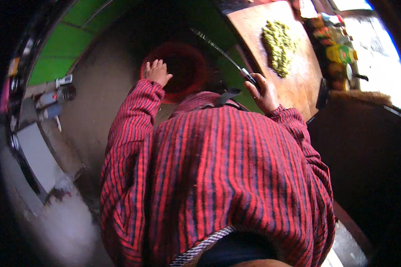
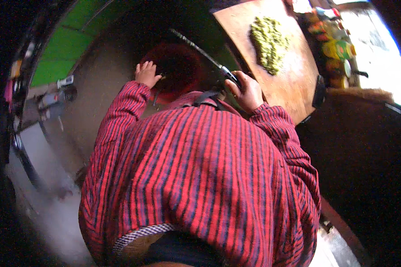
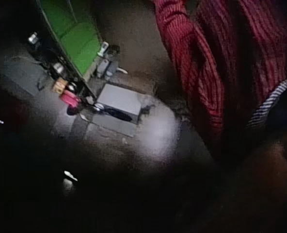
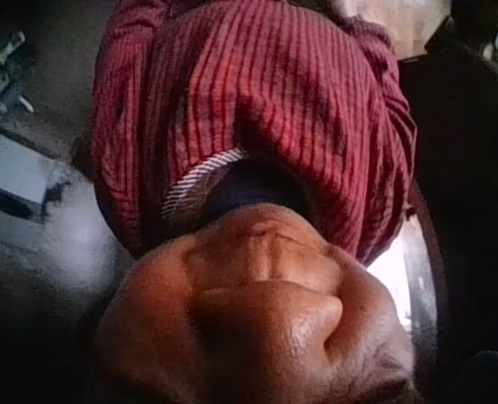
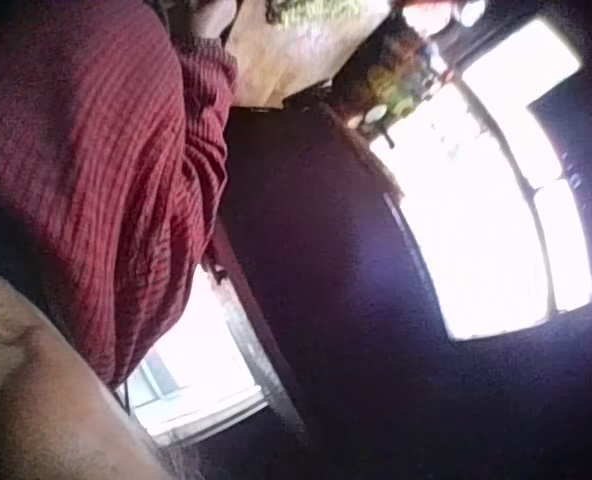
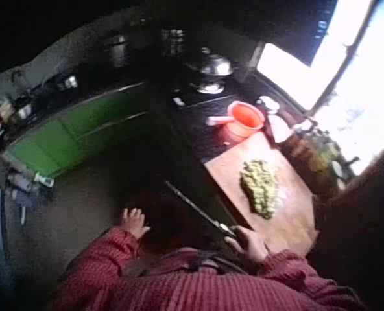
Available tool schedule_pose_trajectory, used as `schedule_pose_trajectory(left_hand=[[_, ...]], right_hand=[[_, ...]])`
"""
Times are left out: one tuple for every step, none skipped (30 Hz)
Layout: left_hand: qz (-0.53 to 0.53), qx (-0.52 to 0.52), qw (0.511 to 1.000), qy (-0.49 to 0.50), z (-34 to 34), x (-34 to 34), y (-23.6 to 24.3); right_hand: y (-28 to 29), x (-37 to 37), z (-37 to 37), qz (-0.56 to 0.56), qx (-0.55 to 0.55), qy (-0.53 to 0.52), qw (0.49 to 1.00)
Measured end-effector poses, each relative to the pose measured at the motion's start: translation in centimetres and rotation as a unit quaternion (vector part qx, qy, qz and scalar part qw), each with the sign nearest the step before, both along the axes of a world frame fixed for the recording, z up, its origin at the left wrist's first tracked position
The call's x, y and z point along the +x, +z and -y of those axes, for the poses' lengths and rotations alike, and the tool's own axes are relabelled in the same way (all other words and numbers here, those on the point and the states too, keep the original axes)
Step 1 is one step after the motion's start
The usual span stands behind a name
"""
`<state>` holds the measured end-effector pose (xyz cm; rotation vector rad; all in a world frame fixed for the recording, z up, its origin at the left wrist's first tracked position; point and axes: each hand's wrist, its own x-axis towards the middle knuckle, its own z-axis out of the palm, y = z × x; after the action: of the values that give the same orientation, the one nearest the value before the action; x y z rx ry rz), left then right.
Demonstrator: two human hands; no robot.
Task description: The person uses a large knife to repeatedly chop a pile of green vegetables on a wooden cutting board. They gather the chopped pieces into a pile and then scrape them into a red bowl.
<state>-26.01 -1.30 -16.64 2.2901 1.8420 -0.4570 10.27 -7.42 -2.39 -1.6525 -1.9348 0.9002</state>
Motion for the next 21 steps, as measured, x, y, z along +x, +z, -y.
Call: schedule_pose_trajectory(left_hand=[[-0.015,-0.042,0.999,0.007,-1.0,0.0,0.1],[-0.032,-0.083,0.996,0.015,-2.0,0.1,0.2],[-0.034,-0.050,0.998,0.020,-2.6,0.4,0.1],[-0.040,-0.012,0.999,0.030,-2.7,0.8,0.2],[0.033,0.040,0.999,0.013,-2.9,0.9,0.4],[0.064,0.244,0.968,-0.016,-2.5,0.1,-1.1],[0.074,0.271,0.959,-0.027,-2.9,0.7,-0.8],[0.084,0.298,0.950,-0.036,-3.2,1.2,-0.6],[0.058,0.185,0.981,-0.016,-3.8,3.6,2.2],[0.027,0.068,0.997,0.012,-4.1,5.7,5.2],[0.090,0.116,0.989,-0.034,-4.4,6.2,4.6],[0.195,0.198,0.957,-0.080,-5.0,5.4,2.9],[0.241,0.199,0.946,-0.085,-5.0,7.3,4.0],[0.288,0.200,0.932,-0.090,-4.9,9.8,4.9],[0.308,0.181,0.929,-0.097,-4.6,11.9,6.4],[0.330,0.163,0.924,-0.104,-4.6,13.9,7.4],[0.357,0.162,0.912,-0.118,-4.5,15.6,7.9],[0.381,0.163,0.901,-0.128,-4.4,16.8,8.4],[0.402,0.157,0.891,-0.140,-4.5,18.1,8.8],[0.417,0.147,0.885,-0.148,-4.9,19.3,9.1],[0.430,0.139,0.881,-0.140,-5.3,20.0,9.3]], right_hand=[[-0.7,0.9,0.4,-0.064,-0.031,-0.026,0.997],[-1.5,1.8,1.0,-0.173,-0.098,-0.081,0.977],[-2.5,2.6,1.4,-0.190,-0.081,-0.119,0.971],[-3.8,3.6,1.9,-0.210,-0.060,-0.152,0.964],[-4.8,4.7,2.5,-0.251,-0.041,-0.189,0.949],[-5.2,5.2,2.8,-0.295,-0.027,-0.217,0.930],[-4.8,6.1,3.4,-0.377,-0.078,-0.242,0.891],[-4.2,6.7,3.8,-0.364,-0.070,-0.278,0.886],[-4.8,7.9,4.3,-0.393,-0.079,-0.334,0.853],[-5.2,9.2,4.7,-0.419,-0.091,-0.384,0.818],[-5.4,10.7,4.7,-0.424,-0.112,-0.420,0.794],[-6.0,10.7,4.4,-0.428,-0.120,-0.444,0.778],[-6.3,11.7,4.4,-0.438,-0.131,-0.471,0.755],[-6.7,12.7,4.3,-0.447,-0.142,-0.497,0.730],[-7.5,13.9,4.3,-0.459,-0.158,-0.499,0.718],[-7.7,14.6,4.1,-0.426,-0.154,-0.513,0.730],[-8.0,15.3,3.7,-0.429,-0.157,-0.515,0.726],[-8.0,15.6,3.1,-0.433,-0.163,-0.513,0.723],[-7.9,15.9,2.6,-0.445,-0.162,-0.508,0.720],[-7.8,16.2,2.0,-0.457,-0.162,-0.502,0.716],[-7.6,16.1,1.5,-0.468,-0.164,-0.497,0.712]])
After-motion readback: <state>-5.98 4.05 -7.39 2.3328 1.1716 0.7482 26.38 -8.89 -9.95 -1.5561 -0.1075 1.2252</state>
